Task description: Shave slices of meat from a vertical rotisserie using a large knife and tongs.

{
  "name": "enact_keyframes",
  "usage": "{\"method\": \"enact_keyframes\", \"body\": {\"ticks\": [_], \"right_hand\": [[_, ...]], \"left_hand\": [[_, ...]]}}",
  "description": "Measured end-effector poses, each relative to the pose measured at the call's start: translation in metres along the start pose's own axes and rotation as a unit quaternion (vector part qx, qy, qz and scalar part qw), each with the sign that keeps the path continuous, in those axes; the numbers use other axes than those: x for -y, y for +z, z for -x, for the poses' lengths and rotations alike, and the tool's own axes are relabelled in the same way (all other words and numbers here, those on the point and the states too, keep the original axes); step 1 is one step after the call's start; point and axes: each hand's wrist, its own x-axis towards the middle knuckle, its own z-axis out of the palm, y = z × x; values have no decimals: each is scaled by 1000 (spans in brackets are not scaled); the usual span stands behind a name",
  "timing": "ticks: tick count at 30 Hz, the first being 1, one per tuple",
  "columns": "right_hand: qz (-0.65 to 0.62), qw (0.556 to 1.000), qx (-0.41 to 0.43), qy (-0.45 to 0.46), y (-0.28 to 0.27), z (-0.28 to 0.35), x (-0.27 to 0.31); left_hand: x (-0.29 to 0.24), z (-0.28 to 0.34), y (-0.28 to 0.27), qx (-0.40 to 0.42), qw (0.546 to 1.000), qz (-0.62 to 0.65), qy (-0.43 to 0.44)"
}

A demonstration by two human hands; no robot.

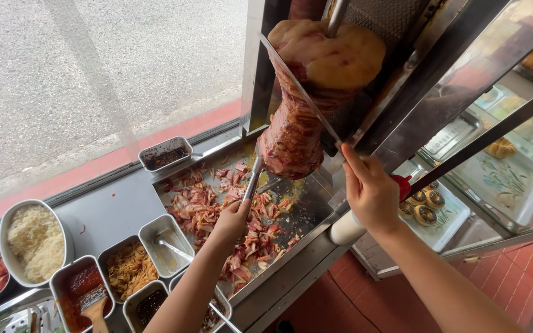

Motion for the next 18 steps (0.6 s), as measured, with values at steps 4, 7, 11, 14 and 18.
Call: {"method": "enact_keyframes", "body": {"ticks": [4,7,11,14,18], "right_hand": [[-12,1000,-17,-22,7,-57,18],[-7,999,-31,-38,12,-68,19],[28,999,16,-24,12,-35,7],[21,999,39,1,5,-9,0],[9,999,48,24,1,12,-5]], "left_hand": [[-6,12,2,8,1000,-2,-7],[0,9,3,18,1000,17,-15],[-7,16,1,18,999,25,-14],[-16,27,0,17,999,23,-17],[-5,21,1,24,1000,19,-5]]}}
